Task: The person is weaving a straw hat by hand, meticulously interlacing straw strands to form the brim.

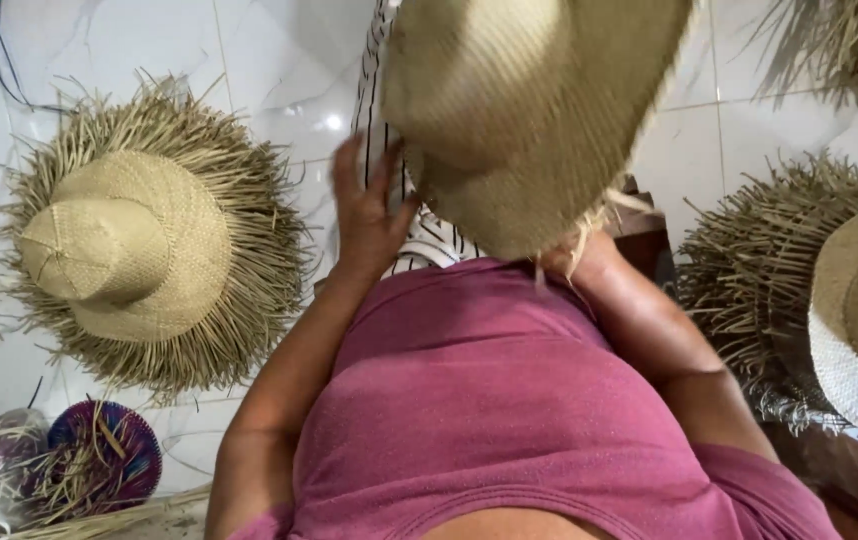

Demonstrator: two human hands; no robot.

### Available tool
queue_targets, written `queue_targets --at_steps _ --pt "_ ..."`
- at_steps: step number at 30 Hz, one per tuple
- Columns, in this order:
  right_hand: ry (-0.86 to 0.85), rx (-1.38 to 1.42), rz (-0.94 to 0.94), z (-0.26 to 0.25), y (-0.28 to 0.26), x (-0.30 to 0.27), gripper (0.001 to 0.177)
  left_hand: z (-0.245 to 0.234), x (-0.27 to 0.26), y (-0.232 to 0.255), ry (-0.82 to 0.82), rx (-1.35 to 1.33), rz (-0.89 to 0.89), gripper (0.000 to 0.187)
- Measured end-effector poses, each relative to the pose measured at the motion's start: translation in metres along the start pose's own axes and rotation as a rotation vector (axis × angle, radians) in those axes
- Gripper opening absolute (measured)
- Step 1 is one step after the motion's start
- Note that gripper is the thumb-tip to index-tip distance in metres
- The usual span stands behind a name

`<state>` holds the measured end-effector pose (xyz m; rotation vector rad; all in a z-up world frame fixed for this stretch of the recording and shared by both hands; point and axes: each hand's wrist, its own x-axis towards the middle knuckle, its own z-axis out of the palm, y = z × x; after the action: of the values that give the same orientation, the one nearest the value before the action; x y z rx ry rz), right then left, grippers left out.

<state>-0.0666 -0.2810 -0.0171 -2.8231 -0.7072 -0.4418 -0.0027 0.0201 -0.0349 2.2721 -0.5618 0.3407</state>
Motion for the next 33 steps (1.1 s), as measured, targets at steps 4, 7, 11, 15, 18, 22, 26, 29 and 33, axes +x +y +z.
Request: queue_targets --at_steps 4,7,11,15,18,22,26,29,33 --pt "-0.063 -0.064 -0.088 -0.017 -0.032 0.041 0.022 0.016 0.005 0.008 -0.279 -0.432 0.102 0.084" --pt "-0.179 0.292 0.271 -0.066 -0.069 0.105 0.020 0.007 0.013 0.017 -0.254 -0.595 0.202 0.092" --pt "-0.226 0.462 0.202 -0.066 -0.076 0.112 0.036 0.009 0.008 0.019 -0.204 -0.741 -0.277 0.014" --pt "-0.060 0.836 0.246 -0.041 -0.043 0.114 0.024 0.021 0.005 -0.017 -0.521 -0.518 -0.687 0.022" --pt "0.061 2.026 0.643 -0.040 -0.022 0.132 0.019 0.027 -0.002 -0.030 -0.466 -0.619 -0.660 0.019" --pt "0.191 2.402 0.795 0.028 0.009 0.128 0.019 0.035 -0.011 -0.042 -0.383 -0.765 -0.616 0.020" --pt "0.067 1.799 1.206 0.072 0.011 0.119 0.036 0.033 -0.016 -0.032 -0.269 -1.102 -0.626 0.028" --pt "0.112 1.910 1.220 0.070 0.016 0.123 0.029 0.028 -0.009 -0.020 -0.105 -1.315 -0.604 0.038" --pt "0.069 1.849 1.111 -0.021 0.017 0.147 0.040 0.011 0.005 -0.021 0.164 -0.826 -0.369 0.066"
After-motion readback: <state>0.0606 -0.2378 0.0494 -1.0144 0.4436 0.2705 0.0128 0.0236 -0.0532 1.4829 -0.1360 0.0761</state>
